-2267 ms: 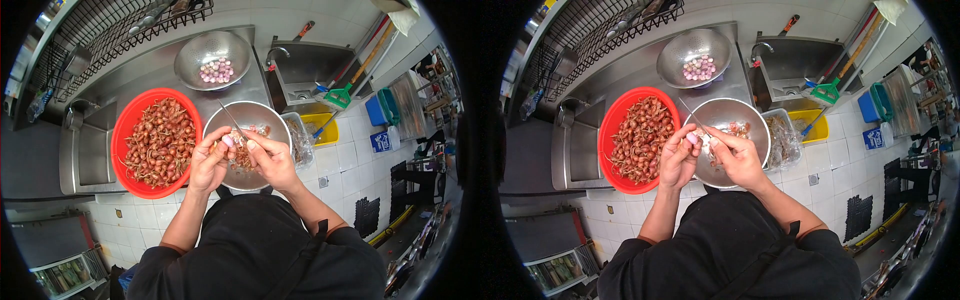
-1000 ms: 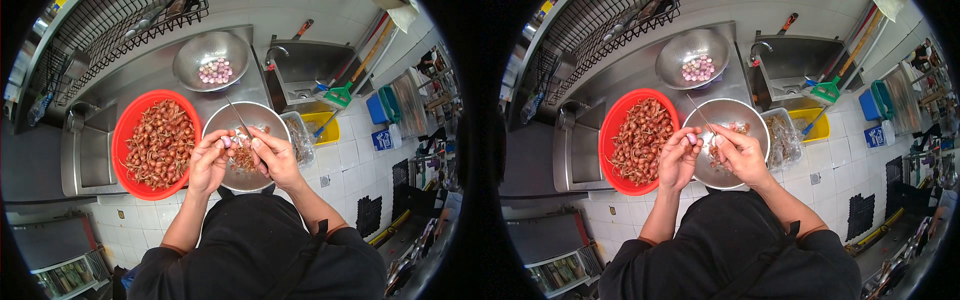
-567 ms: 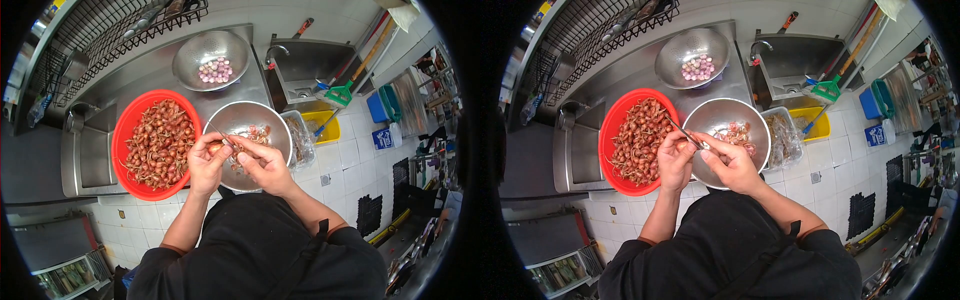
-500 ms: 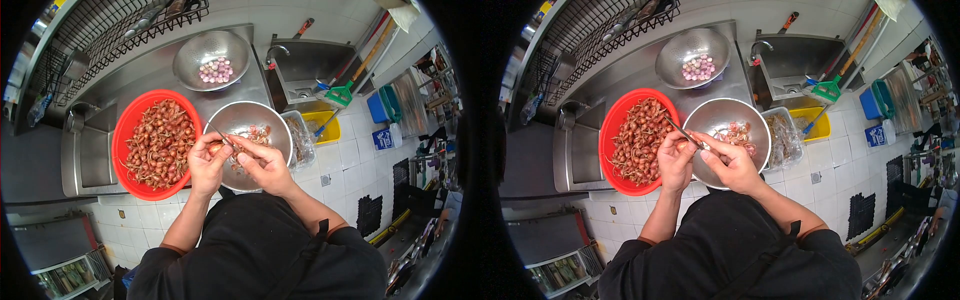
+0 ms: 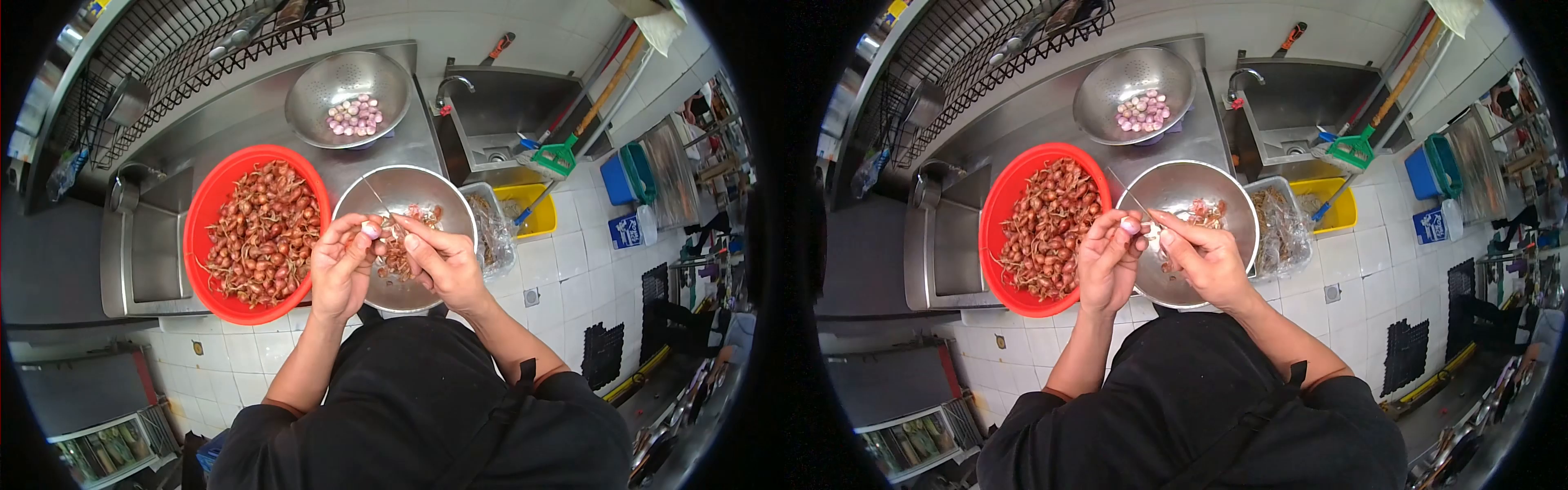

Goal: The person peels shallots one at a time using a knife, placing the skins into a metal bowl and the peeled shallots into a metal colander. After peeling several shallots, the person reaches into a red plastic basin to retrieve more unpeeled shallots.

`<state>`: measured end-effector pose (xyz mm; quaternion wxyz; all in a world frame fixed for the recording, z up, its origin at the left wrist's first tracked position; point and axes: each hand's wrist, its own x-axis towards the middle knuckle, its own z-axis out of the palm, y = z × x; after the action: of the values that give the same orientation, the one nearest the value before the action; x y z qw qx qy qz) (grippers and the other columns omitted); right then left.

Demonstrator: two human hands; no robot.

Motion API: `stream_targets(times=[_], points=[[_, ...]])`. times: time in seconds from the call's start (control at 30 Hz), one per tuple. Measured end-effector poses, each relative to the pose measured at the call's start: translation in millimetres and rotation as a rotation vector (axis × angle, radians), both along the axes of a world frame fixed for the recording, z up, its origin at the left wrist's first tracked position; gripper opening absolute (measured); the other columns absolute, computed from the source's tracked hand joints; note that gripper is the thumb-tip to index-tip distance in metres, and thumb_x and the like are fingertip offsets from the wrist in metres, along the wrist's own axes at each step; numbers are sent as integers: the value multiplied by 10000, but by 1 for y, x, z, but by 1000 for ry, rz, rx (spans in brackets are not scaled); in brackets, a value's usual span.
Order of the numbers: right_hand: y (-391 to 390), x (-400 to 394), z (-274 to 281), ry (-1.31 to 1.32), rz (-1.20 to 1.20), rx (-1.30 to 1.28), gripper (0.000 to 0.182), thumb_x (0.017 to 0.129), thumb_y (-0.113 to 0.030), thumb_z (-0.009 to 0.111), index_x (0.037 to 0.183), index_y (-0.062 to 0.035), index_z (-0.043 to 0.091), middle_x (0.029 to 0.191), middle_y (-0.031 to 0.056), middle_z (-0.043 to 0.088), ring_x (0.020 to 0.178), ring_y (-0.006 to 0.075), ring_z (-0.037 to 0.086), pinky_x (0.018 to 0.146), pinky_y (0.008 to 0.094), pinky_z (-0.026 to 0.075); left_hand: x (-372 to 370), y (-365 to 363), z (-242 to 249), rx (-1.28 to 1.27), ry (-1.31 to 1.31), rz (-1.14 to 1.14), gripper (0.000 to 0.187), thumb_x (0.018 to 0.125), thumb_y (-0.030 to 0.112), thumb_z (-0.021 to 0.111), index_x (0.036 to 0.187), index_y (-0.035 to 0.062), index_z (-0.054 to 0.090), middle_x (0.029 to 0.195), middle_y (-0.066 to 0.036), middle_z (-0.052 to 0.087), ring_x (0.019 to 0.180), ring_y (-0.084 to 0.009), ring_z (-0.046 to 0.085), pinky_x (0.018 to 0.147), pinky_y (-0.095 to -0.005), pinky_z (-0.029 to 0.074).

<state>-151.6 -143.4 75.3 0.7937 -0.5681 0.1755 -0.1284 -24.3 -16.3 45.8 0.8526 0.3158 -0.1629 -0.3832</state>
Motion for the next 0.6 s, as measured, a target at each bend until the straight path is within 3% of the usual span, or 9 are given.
stream_targets(times=[0.07, 0.1, 0.17, 0.2, 0.4, 0.53, 0.6], points=[[5, 2, 1, -109, -66, -48, 376, 974, -65, 565, 1339, 22, 551, 1068, 88, 683, 869, 63, 604, 761, 219, 494, 0, 1, -2, -9, -3, 1, 247, 939, -10, 600, 1185, -13, 582, 1168, -140, 648, 990, -167, 648, 862, -282, 531], [8, 3, 3, -110, -68, -47, 376, 974, -65, 565, 1339, 22, 551, 1068, 88, 683, 869, 63, 604, 761, 219, 494, -1, 1, -2, -18, -5, 0, 254, 936, -17, 601, 1189, -16, 582, 1181, -140, 643, 1006, -166, 642, 878, -287, 526], [12, 4, 5, -244, -25, -174, 391, 966, -53, 565, 1342, 49, 531, 1264, 144, 632, 1093, 146, 610, 943, 278, 469, -5, 0, 2, 21, -54, 40, 265, 932, -26, 601, 1196, -20, 581, 1188, -138, 640, 1013, -164, 638, 896, -292, 517], [14, 5, 0, -236, -33, -244, 397, 961, -48, 562, 1343, 56, 524, 1281, 152, 628, 1176, 184, 585, 1018, 314, 425, -7, -1, 3, 58, -104, 85, 276, 928, -34, 602, 1203, -25, 579, 1194, -137, 637, 1020, -162, 633, 915, -297, 508], [8, 3, -5, -267, -43, -497, 388, 950, -47, 572, 1326, 49, 548, 1274, 154, 636, 1152, 174, 604, 1001, 307, 439, -11, -1, 6, 107, -225, 148, 273, 902, -70, 617, 1174, -47, 601, 1143, -130, 658, 1011, -151, 632, 917, -293, 498], [4, 2, -7, -280, -43, -514, 365, 958, -59, 566, 1311, 33, 571, 1283, 160, 631, 1167, 186, 600, 1005, 309, 436, -16, -1, 1, 116, -259, 158, 275, 895, -75, 624, 1168, -49, 606, 1106, -123, 673, 979, -149, 646, 892, -285, 512], [4, 1, -13, -312, -103, -372, 347, 975, -72, 548, 1309, 14, 582, 1135, 112, 697, 998, 141, 654, 888, 274, 497, -19, -4, 0, 121, -241, 155, 267, 907, -58, 617, 1174, -48, 605, 1095, -127, 680, 949, -154, 659, 865, -278, 528]])
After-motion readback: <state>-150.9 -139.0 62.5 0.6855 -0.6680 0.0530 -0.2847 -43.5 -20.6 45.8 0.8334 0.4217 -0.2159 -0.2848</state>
